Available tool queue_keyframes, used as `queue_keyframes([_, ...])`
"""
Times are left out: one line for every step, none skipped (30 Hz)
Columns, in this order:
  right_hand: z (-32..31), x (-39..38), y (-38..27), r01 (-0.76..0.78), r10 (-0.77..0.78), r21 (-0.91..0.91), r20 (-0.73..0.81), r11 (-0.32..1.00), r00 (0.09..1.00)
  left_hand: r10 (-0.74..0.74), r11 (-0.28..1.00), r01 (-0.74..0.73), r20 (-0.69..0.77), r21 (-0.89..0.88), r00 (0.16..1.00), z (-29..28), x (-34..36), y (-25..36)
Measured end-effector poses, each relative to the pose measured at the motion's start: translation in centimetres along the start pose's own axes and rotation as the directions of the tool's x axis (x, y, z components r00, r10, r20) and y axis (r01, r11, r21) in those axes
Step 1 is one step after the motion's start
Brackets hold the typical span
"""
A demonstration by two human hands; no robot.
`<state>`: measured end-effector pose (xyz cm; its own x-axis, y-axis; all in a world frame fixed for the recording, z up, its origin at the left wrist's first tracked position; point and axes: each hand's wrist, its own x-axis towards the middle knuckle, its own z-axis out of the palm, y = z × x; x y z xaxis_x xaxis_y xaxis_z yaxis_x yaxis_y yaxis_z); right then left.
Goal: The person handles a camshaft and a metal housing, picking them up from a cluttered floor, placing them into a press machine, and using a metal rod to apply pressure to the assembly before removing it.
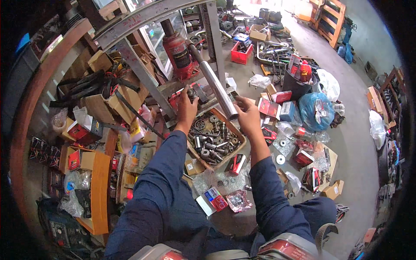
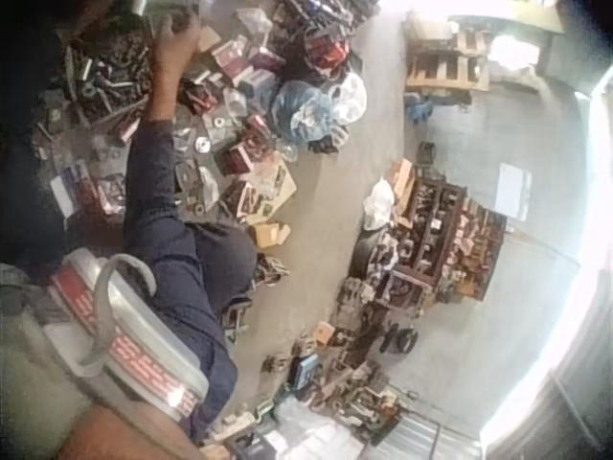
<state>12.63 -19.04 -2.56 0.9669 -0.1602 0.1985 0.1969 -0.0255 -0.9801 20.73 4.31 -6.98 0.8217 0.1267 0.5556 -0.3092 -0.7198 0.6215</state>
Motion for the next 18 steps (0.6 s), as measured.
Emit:
queue_keyframes([0.6,0.3,0.0,0.054,-0.049,-0.119,0.044,0.992,0.998,0.010,1.000,-0.010,0.002,-0.029,1.000,0.1,0.3,-0.1])
queue_keyframes([1.1,0.6,0.1,0.112,-0.092,-0.233,0.094,0.966,0.991,0.012,0.999,-0.011,0.002,-0.034,1.000,0.2,0.4,-0.1])
queue_keyframes([1.9,1.6,0.8,0.210,-0.178,-0.259,0.143,0.943,0.974,0.043,0.999,-0.043,0.014,0.001,0.999,0.3,0.4,-0.1])
queue_keyframes([3.6,2.1,1.1,0.218,-0.180,-0.194,0.197,0.956,0.964,0.065,0.997,-0.067,0.024,0.049,0.998,-0.2,0.4,-0.7])
queue_keyframes([5.8,3.2,1.7,0.222,-0.203,-0.066,0.219,0.973,0.954,0.107,0.994,-0.108,-0.021,-0.032,0.994,0.2,1.0,-2.2])
queue_keyframes([6.9,4.9,3.2,0.215,-0.218,0.042,0.225,0.976,0.950,0.109,0.993,-0.110,-0.020,-0.053,0.994,0.9,1.2,-1.8])
queue_keyframes([8.3,6.4,4.3,0.315,-0.320,0.057,0.233,0.947,0.919,0.096,0.993,-0.096,0.003,-0.063,0.995,1.0,1.2,-1.5])
queue_keyframes([10.2,6.2,1.8,0.266,-0.287,0.131,0.177,0.955,0.942,0.080,0.995,-0.079,0.019,-0.064,0.997,0.6,1.2,-1.9])
queue_keyframes([11.0,6.2,-0.9,0.176,-0.185,0.057,0.250,0.983,0.950,0.147,0.988,-0.147,0.015,-0.040,0.989,0.3,1.3,-2.7])
queue_keyframes([12.0,6.5,-2.8,0.088,-0.077,-0.022,0.316,0.996,0.946,0.140,0.990,-0.139,0.005,-0.032,0.990,0.4,1.2,-4.0])
queue_keyframes([13.2,8.3,-2.5,0.155,-0.147,0.000,0.322,0.988,0.935,0.210,0.976,-0.209,-0.013,0.054,0.978,1.0,1.3,-4.2])
queue_keyframes([13.8,9.3,-2.0,-0.009,-0.017,0.085,0.299,0.996,0.954,0.279,0.951,-0.273,-0.025,0.144,0.960,1.4,1.5,-4.5])
queue_keyframes([14.7,9.2,-2.3,-0.054,0.021,0.089,0.335,0.995,0.942,0.205,0.966,-0.216,0.091,0.138,0.974,0.9,1.5,-5.4])
queue_keyframes([14.3,9.1,-3.1,-0.090,0.056,0.081,0.352,0.993,0.934,0.199,0.969,-0.210,0.093,0.130,0.976,0.7,1.5,-4.6])
queue_keyframes([14.3,9.2,-4.0,-0.214,0.155,0.122,0.372,0.969,0.915,0.254,0.960,-0.258,0.055,0.110,0.966,0.6,1.5,-3.8])
queue_keyframes([14.0,10.1,-3.6,-0.429,0.295,0.252,0.434,0.868,0.851,0.311,0.947,-0.311,0.021,0.078,0.950,0.9,1.4,-2.6])
queue_keyframes([14.2,10.6,-3.6,-0.533,0.368,0.276,0.475,0.800,0.799,0.121,0.992,-0.123,0.115,0.008,0.986,0.6,1.6,-2.3])
queue_keyframes([14.3,11.0,-3.4,-0.628,0.433,0.296,0.516,0.720,0.739,0.119,0.993,-0.120,0.121,0.005,0.986,0.3,1.8,-2.1])
